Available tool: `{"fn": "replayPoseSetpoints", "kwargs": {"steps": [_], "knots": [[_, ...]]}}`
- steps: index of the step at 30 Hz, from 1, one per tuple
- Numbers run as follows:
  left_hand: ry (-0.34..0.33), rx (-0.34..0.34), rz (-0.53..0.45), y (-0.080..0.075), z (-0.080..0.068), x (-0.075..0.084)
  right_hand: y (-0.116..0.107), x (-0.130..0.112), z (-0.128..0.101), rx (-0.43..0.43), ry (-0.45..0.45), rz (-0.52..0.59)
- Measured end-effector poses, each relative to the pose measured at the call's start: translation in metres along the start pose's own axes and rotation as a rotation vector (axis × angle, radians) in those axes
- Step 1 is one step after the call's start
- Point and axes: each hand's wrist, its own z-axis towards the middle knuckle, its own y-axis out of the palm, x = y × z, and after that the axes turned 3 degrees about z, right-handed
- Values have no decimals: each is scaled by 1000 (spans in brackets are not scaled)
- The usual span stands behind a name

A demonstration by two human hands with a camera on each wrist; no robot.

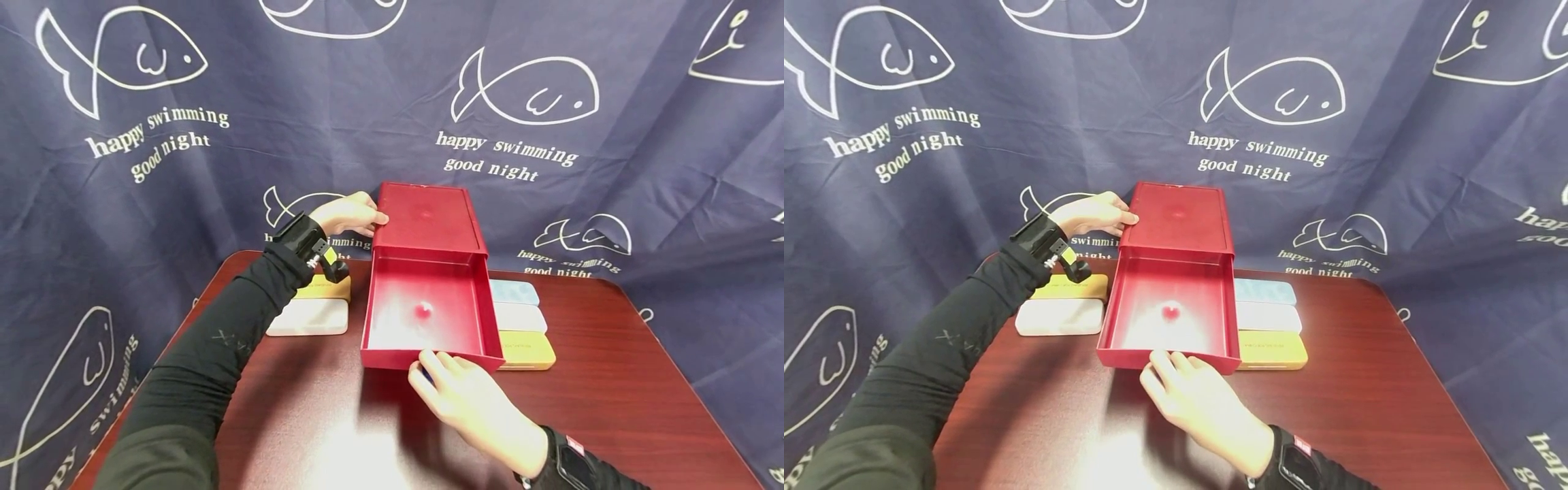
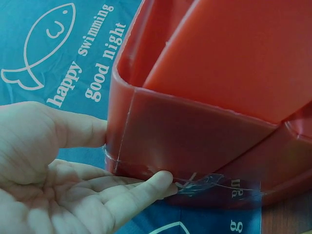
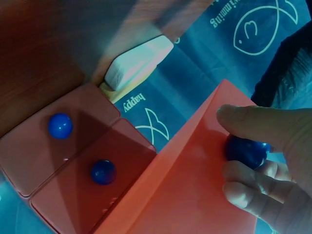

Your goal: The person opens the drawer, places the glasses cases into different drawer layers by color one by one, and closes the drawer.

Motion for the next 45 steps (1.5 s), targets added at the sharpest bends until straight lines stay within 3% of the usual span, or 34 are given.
{"fn": "replayPoseSetpoints", "kwargs": {"steps": [14,22,28,36,45], "knots": [[9,5,3,2,1,0,-1,5,-4,27,10,-23],[24,-11,-7,4,2,-1,-7,3,-10,-12,37,-40],[31,-9,-14,4,2,-2,-20,9,-4,101,76,33],[34,5,-12,2,-1,-4,-62,45,-3,79,132,225],[39,17,-19,2,2,-7,-81,93,-21,-9,258,277]]}}
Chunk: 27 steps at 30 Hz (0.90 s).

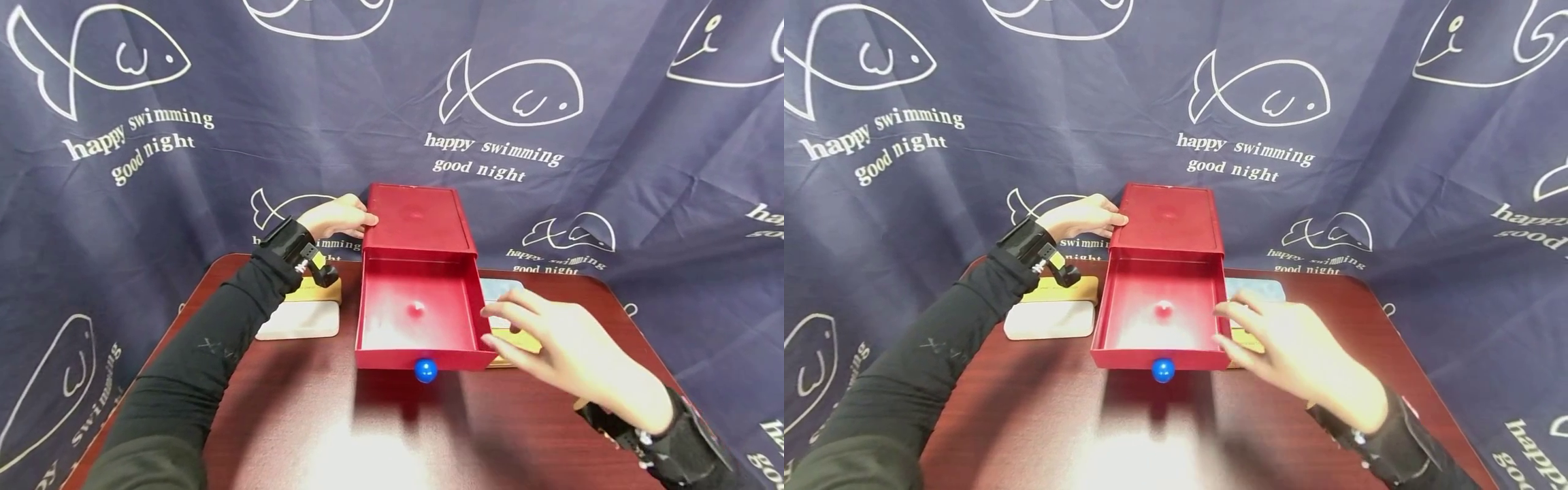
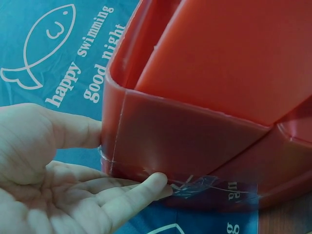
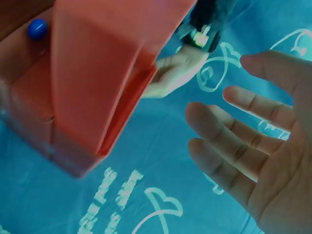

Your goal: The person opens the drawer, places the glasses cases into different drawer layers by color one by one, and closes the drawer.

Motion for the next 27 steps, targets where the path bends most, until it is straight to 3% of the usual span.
{"fn": "replayPoseSetpoints", "kwargs": {"steps": [7,16,22,27], "knots": [[32,9,21,-2,2,-3,3,38,-16,-46,118,-9],[60,15,26,-3,1,-3,42,70,-45,-170,293,46],[57,16,25,-2,1,-1,68,89,-67,-281,346,112],[50,16,21,-1,1,-1,88,101,-80,-357,330,117]]}}
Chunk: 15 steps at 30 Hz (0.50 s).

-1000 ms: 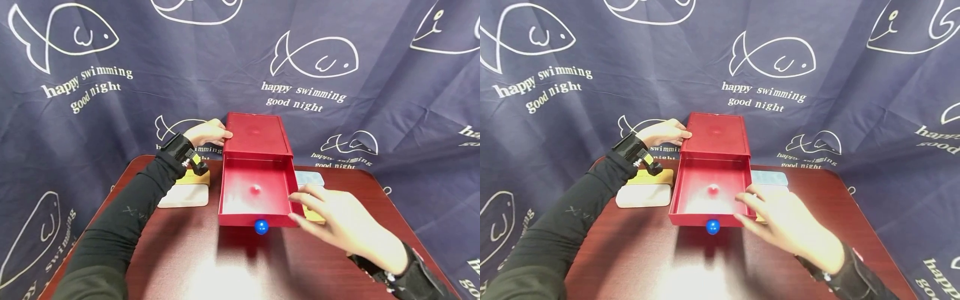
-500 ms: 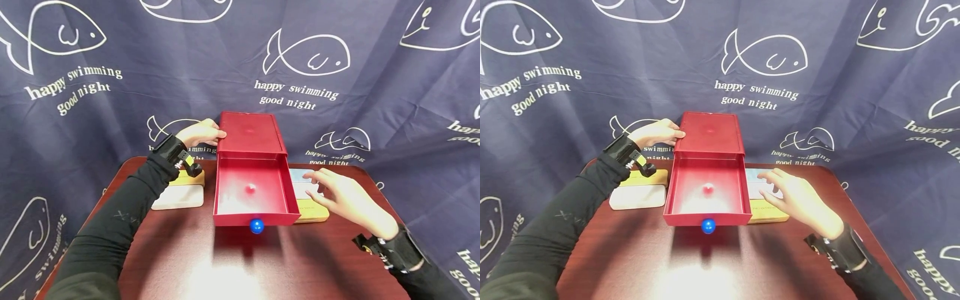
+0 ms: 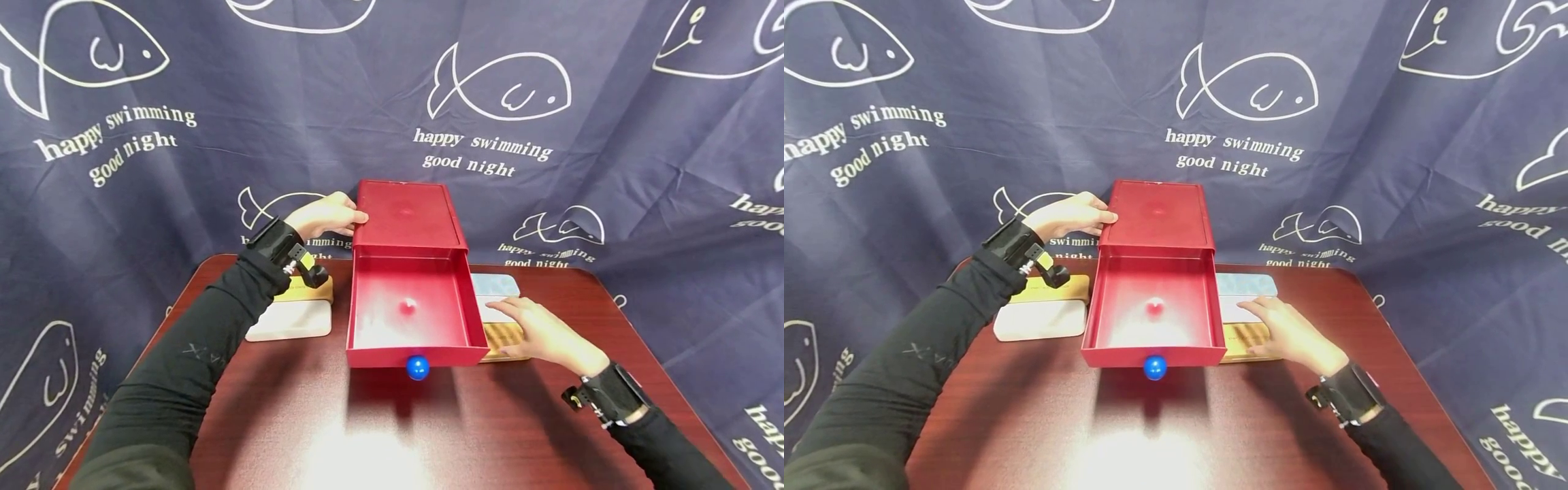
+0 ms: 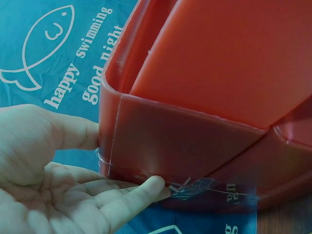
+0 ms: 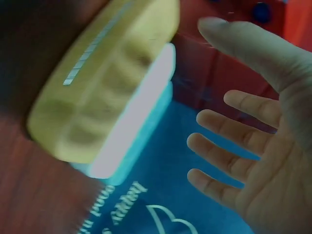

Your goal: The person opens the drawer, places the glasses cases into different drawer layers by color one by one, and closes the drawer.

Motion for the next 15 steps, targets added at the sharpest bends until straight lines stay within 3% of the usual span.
{"fn": "replayPoseSetpoints", "kwargs": {"steps": [15], "knots": [[8,-8,2,0,0,0,36,24,-4,-91,69,-22]]}}
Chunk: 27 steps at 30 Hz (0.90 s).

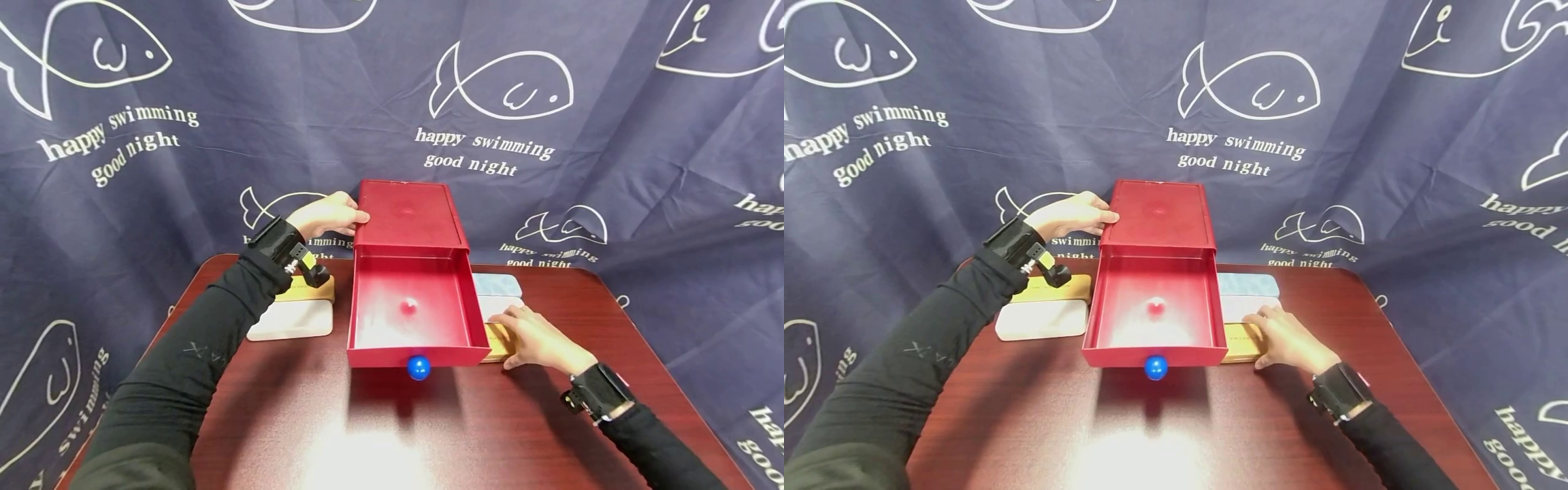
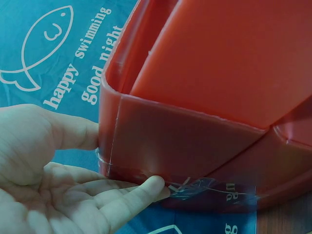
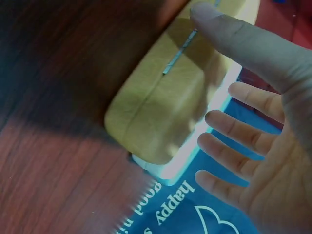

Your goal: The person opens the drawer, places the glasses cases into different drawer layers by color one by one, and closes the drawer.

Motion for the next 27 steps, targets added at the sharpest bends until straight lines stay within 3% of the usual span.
{"fn": "replayPoseSetpoints", "kwargs": {"steps": [17,27], "knots": [[-9,9,4,2,-1,0,17,-1,5,13,8,-82],[-14,12,-4,3,-2,-2,15,-2,2,-74,61,-21]]}}
